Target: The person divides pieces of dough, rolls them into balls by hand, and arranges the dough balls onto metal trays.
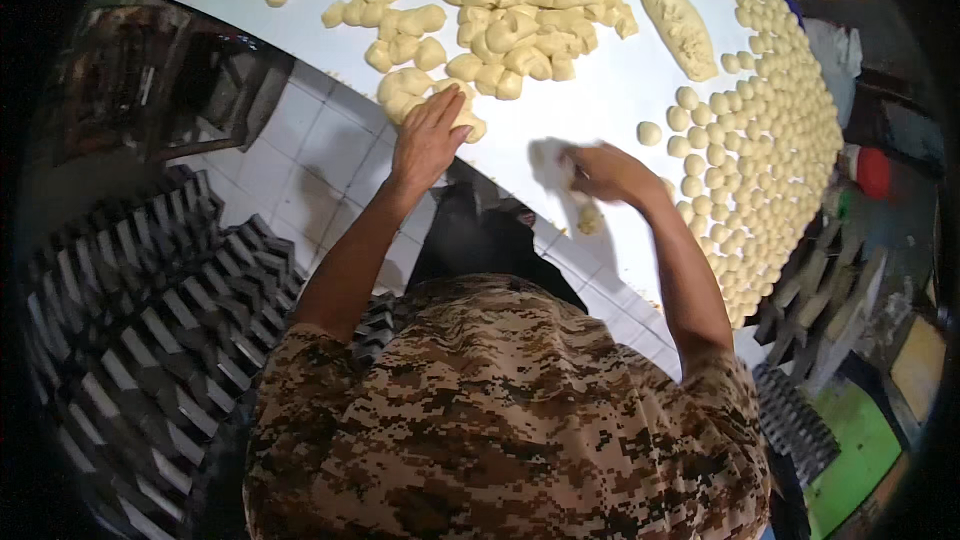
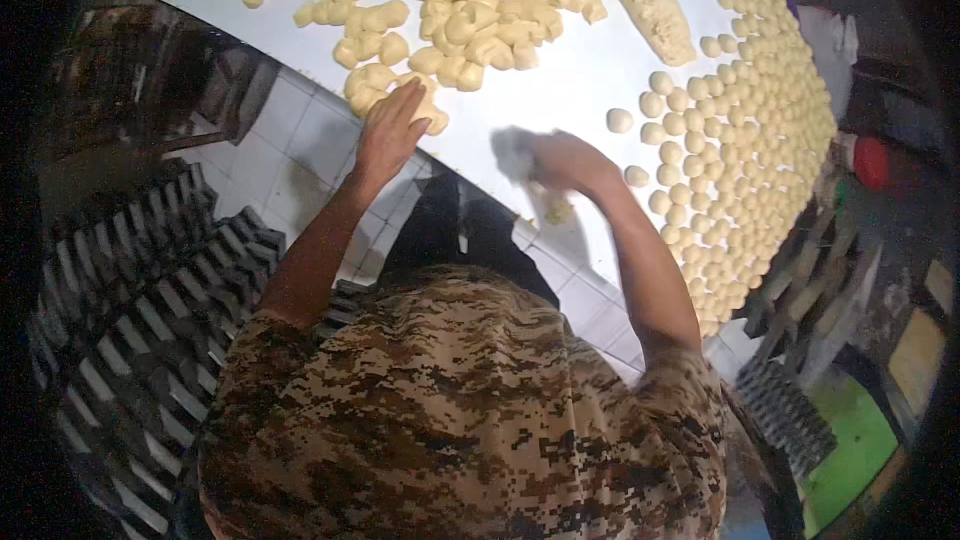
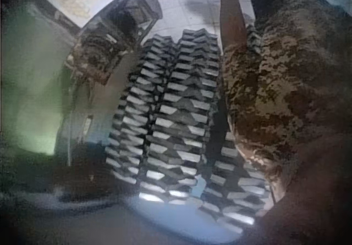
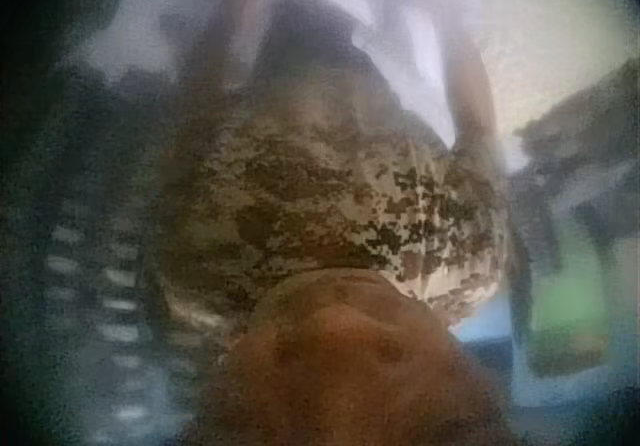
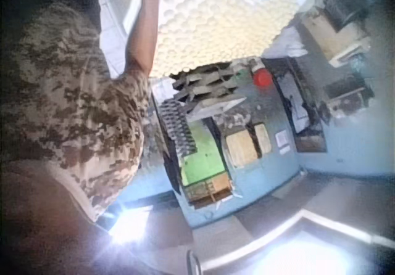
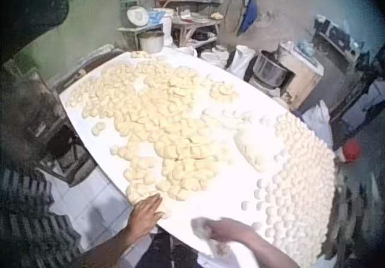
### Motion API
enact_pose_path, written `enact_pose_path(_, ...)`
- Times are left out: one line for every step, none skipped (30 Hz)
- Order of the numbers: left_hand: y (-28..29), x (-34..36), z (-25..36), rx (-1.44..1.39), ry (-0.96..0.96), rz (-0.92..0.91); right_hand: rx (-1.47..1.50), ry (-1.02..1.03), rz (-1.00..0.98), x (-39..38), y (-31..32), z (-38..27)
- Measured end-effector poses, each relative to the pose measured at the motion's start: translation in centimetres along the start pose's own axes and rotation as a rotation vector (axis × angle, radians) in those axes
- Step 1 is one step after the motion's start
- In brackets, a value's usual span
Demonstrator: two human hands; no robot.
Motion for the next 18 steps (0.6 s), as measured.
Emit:
enact_pose_path(-0.4, -0.1, -0.5, -0.066, 0.041, 0.039, 0.278, 0.006, -0.036, -4.1, 1.4, 1.0)
enact_pose_path(-0.6, 0.9, -0.4, -0.06, 0.093, 0.086, 0.567, 0.001, -0.058, -7.5, 3.0, 1.0)
enact_pose_path(-0.3, 1.7, 0.1, -0.06, 0.144, 0.114, 0.824, -0.009, 0.036, -9.5, 4.2, 0.2)
enact_pose_path(0.3, 2.1, 0.6, -0.051, 0.195, 0.136, 1.084, -0.013, 0.137, -11.0, 4.5, -0.3)
enact_pose_path(0.3, 3.0, 1.2, -0.023, 0.241, 0.092, 1.128, 0.045, 0.235, -11.2, 4.1, 1.7)
enact_pose_path(-0.4, 4.1, 1.0, 0.098, 0.228, 0.053, 1.417, 0.317, 0.445, -10.0, 2.7, 1.6)
enact_pose_path(-1.4, 4.0, -0.4, 0.071, 0.178, 0.071, 1.707, 0.293, 0.547, -8.4, 1.5, 1.7)
enact_pose_path(-2.2, 3.6, -2.5, 0.062, 0.133, 0.092, 1.865, 0.336, 0.514, -5.4, -0.4, 4.0)
enact_pose_path(-1.6, 3.5, -4.5, 0.035, -0.121, 0.227, 1.96, 0.225, 0.53, -2.4, -1.5, 4.4)
enact_pose_path(-0.1, 4.6, -2.6, -0.11, 0.041, 0.202, 1.358, -0.192, 0.619, -0.5, -3.9, 6.8)
enact_pose_path(2.9, 6.3, 0.3, -0.243, 0.207, 0.18, 0.639, -0.17, 0.88, -1.4, -5.5, 7.0)
enact_pose_path(5.6, 7.8, 3.1, -0.427, 0.31, 0.234, -0.107, -0.153, 1.042, -2.4, -6.7, 6.4)
enact_pose_path(8.3, 8.9, 6.5, -0.611, 0.422, 0.265, 0.022, -0.174, 1.088, -3.3, -7.9, 6.1)
enact_pose_path(11.3, 10.3, 11.1, -0.595, 0.24, 0.343, 0.154, -0.197, 1.125, -4.5, -9.0, 5.6)
enact_pose_path(12.5, 11.4, 14.6, -0.679, 0.054, 0.425, 0.278, -0.214, 1.168, -5.7, -9.5, 4.8)
enact_pose_path(12.8, 11.7, 16.3, -0.621, -0.023, 0.435, 0.428, -0.294, 1.008, -6.9, -9.5, 2.5)
enact_pose_path(11.4, 11.4, 17.3, -0.584, 0.012, 0.379, 0.325, -0.218, 1.005, -7.2, -11.7, 2.7)
enact_pose_path(9.5, 10.3, 17.7, -0.528, 0.054, 0.33, 0.224, -0.13, 0.99, -6.6, -14.4, 3.5)
Point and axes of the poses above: each hand's wrist, its own x-axis towards the middle knuckle, its own y-axis out of the back of the hand, z = x × y, the point moved 1 cm from there along x, towards the middle knuckle, and after that the axes turned 2 degrees about x, right-handed, at the moved point
